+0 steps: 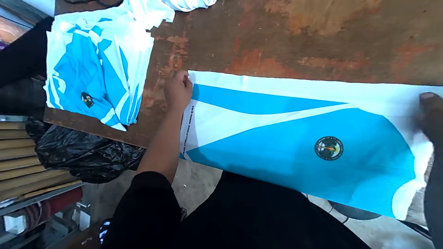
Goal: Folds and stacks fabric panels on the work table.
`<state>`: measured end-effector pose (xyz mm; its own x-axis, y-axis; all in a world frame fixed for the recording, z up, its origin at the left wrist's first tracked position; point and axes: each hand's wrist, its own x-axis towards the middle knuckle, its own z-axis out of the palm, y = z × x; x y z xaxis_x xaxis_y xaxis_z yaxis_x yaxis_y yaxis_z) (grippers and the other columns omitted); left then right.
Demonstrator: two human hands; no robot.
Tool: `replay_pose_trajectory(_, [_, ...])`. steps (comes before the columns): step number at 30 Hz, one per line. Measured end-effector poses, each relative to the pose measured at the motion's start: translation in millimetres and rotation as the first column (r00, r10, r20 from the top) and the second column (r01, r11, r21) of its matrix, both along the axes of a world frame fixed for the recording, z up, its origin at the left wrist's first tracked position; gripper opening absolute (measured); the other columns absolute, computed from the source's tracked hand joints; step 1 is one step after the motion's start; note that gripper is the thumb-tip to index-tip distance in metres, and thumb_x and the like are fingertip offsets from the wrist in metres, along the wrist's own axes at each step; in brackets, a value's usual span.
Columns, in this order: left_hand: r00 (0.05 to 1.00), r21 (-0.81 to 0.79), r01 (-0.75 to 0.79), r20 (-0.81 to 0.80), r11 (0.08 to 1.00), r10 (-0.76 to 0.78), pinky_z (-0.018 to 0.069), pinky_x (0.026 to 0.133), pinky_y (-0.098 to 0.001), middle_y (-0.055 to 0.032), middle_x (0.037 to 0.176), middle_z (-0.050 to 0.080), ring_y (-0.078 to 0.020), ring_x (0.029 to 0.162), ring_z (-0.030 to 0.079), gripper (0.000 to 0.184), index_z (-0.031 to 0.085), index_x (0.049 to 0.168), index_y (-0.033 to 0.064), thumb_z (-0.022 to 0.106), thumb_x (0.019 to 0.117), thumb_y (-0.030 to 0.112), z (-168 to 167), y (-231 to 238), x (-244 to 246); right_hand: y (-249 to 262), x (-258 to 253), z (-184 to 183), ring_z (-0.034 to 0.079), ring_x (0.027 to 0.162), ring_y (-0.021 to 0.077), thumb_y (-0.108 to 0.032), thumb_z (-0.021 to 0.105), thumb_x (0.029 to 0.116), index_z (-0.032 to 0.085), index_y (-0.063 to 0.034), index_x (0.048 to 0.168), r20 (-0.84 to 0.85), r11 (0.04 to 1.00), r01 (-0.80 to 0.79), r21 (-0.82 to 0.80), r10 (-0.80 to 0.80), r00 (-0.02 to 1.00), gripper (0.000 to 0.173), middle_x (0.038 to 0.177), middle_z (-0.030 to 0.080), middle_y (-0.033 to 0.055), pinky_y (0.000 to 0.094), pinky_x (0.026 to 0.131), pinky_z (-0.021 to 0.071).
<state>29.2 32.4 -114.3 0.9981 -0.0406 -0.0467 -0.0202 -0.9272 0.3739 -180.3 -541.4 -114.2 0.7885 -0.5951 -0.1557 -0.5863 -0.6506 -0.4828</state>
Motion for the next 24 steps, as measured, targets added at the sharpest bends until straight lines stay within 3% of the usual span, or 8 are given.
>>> replay_pose_trajectory(2, [0.959,0.035,0.279,0.039,0.96,-0.28,0.0514,0.098,-0.0531,-0.0194,0.123,0.064,-0.035,0.115,0.063,0.029,0.071,0.123,0.0064,0.055,0.1013,0.015,1.2,2.1,-7.0,19.7,-7.4,20.2,0.047,0.135,0.0549,-0.03,0.042,0.1111,0.048,0.0106,0.142,-0.035,0.971,-0.185,-0.149,0.182,0.983,0.051,0.143,0.049,0.0395,0.0693,0.111,0.0361])
replay_pose_trajectory(5, [0.952,0.091,0.302,-0.087,0.949,-0.295,0.0452,0.106,-0.0619,-0.0239,0.135,0.06,-0.042,0.128,0.057,0.032,0.066,0.131,0.008,0.055,0.1035,0.02,5.5,4.3,-9.6,18.5,-11.4,16.6,0.048,0.131,0.0566,-0.027,0.054,0.1049,0.064,0.0,0.131,-0.085,0.862,-0.423,-0.278,0.417,0.905,0.039,0.138,0.053,0.0347,0.0737,0.105,0.0383])
replay_pose_trajectory(9, [0.963,0.102,0.252,-0.122,0.962,-0.239,0.036,0.111,-0.0708,-0.0274,0.146,0.053,-0.0492,0.138,0.048,0.047,0.054,0.146,0.0087,0.049,0.1077,0.036,30.6,30.2,-35.3,9.0,-51.3,30.7,0.04,0.142,0.048,-0.036,0.056,0.1028,0.057,-0.0048,0.142,-0.049,0.96,-0.192,-0.205,0.185,0.981,0.05,0.153,0.043,0.0293,0.0668,0.115,0.0317])
replay_pose_trajectory(13, [0.944,-0.039,0.041,0.33,0.998,-0.026,0.0504,0.102,-0.0489,-0.0336,0.125,0.062,-0.0389,0.115,0.063,0.043,0.061,0.129,-0.0091,0.053,0.1069,0.027,36.1,117.5,-133.5,66.0,-173.1,68.6,0.069,0.079,0.0106,-0.06,0.046,0.1036,0.069,-0.0181,0.108,0.174,0.865,-0.146,0.48,0.069,0.982,0.048,0.093,0.071,-0.0021,0.0348,0.072,0.0615])
replay_pose_trajectory(15, [0.902,-0.125,-0.203,0.363,0.971,0.236,0.0505,0.102,-0.0361,-0.0368,0.126,0.06,-0.0327,0.115,0.063,0.044,0.053,0.13,-0.0194,0.054,0.1044,0.017,22.5,146.5,-187.8,112.8,-217.2,59.7,0.071,0.08,0.007,-0.058,0.056,0.0996,0.076,-0.019,0.109,0.065,0.483,-0.202,0.852,0.287,0.956,0.044,0.094,0.075,-0.006,0.0306,0.075,0.0622])
replay_pose_trajectory(17, [0.854,-0.228,-0.445,0.183,0.866,0.487,0.048,0.105,-0.0323,-0.0358,0.131,0.057,-0.029,0.119,0.06,0.047,0.047,0.134,-0.0213,0.052,0.104,0.014,-7.0,158.1,-230.5,163.3,-236.7,27.4,0.07,0.083,0.0116,-0.035,0.058,0.101,0.071,-0.0046,0.117,-0.166,0.421,-0.013,0.907,0.386,0.908,0.037,0.099,0.073,0.0046,0.035,0.079,0.0608])
replay_pose_trajectory(20, [0.654,-0.223,-0.754,-0.342,0.618,0.674,0.0537,0.09,-0.0392,-0.0233,0.13,0.057,-0.0219,0.105,0.06,0.049,0.044,0.145,-0.0068,0.044,0.1101,0.027,-71.3,139.5,-269.9,207.9,-243.4,-56.1,0.063,0.077,0.0137,-0.02,0.055,0.1045,0.065,0.0026,0.121,-0.358,0.519,0.355,0.778,-0.097,0.928,0.03,0.096,0.068,0.0097,0.0349,0.072,0.0556])
replay_pose_trajectory(24, [0.402,-0.286,-0.907,-0.803,0.308,0.439,0.0457,0.103,-0.0554,-0.0171,0.157,0.041,-0.0318,0.134,0.05,0.054,0.029,0.157,0.0108,0.024,0.1126,0.04,-113.3,53.7,-279.0,219.6,-178.0,-81.1,0.066,0.096,0.0217,-0.003,0.044,0.1075,0.054,0.0053,0.132,-0.431,0.108,0.65,0.752,-0.665,0.61,0.028,0.113,0.065,0.0184,0.0405,0.084,0.0583])
